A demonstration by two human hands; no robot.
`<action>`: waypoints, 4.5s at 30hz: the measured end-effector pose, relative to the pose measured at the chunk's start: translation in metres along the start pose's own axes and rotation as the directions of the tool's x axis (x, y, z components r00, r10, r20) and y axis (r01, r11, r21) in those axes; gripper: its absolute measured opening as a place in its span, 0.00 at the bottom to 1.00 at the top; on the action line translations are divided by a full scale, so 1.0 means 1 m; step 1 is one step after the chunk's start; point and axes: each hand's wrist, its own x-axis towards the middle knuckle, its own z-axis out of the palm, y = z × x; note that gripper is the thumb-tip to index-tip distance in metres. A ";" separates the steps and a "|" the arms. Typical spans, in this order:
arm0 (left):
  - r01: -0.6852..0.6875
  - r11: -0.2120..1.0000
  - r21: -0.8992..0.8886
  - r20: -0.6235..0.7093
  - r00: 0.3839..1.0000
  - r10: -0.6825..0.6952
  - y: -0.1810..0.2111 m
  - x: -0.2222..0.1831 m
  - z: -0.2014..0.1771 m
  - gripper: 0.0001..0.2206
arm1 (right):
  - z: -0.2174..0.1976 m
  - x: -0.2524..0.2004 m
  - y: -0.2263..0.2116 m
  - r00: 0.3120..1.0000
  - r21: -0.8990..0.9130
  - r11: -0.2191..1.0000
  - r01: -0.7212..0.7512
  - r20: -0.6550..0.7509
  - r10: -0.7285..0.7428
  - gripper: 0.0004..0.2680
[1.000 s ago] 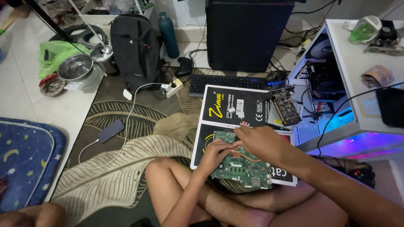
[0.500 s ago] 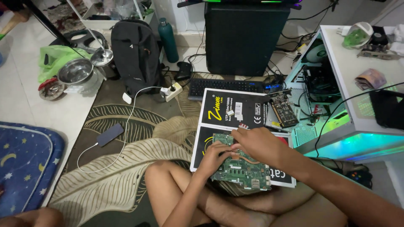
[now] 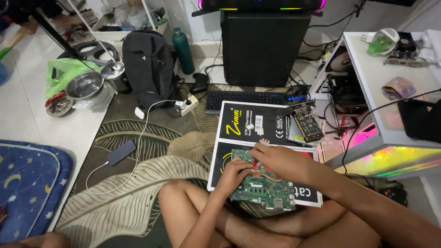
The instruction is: A person sitting on the floor uses a screwdriver to remove or install screws on a computer motherboard.
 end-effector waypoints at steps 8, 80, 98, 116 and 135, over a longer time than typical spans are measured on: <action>-0.023 0.999 0.023 0.006 1.000 0.023 -0.008 -0.001 0.002 0.05 | 0.001 0.005 0.001 0.999 0.096 0.995 0.001 -0.047 0.004 0.13; 0.022 1.000 -0.001 0.003 1.000 -0.022 -0.008 0.001 -0.001 0.03 | 0.046 0.004 0.021 0.982 -0.093 0.984 -0.154 -0.121 0.142 0.13; 0.086 0.993 -0.086 -0.057 0.994 -0.091 0.007 0.006 0.000 0.08 | 0.033 0.015 0.148 0.488 0.929 0.268 -0.254 -0.116 0.865 0.07; 0.124 0.989 -0.083 -0.023 0.992 -0.127 0.010 0.008 -0.003 0.07 | 0.098 0.091 0.189 0.544 0.184 0.599 -0.780 -0.274 0.793 0.06; 0.142 0.987 -0.070 -0.024 0.989 -0.144 0.006 0.007 -0.002 0.06 | 0.111 0.098 0.191 0.602 0.084 0.661 -0.746 -0.339 0.722 0.09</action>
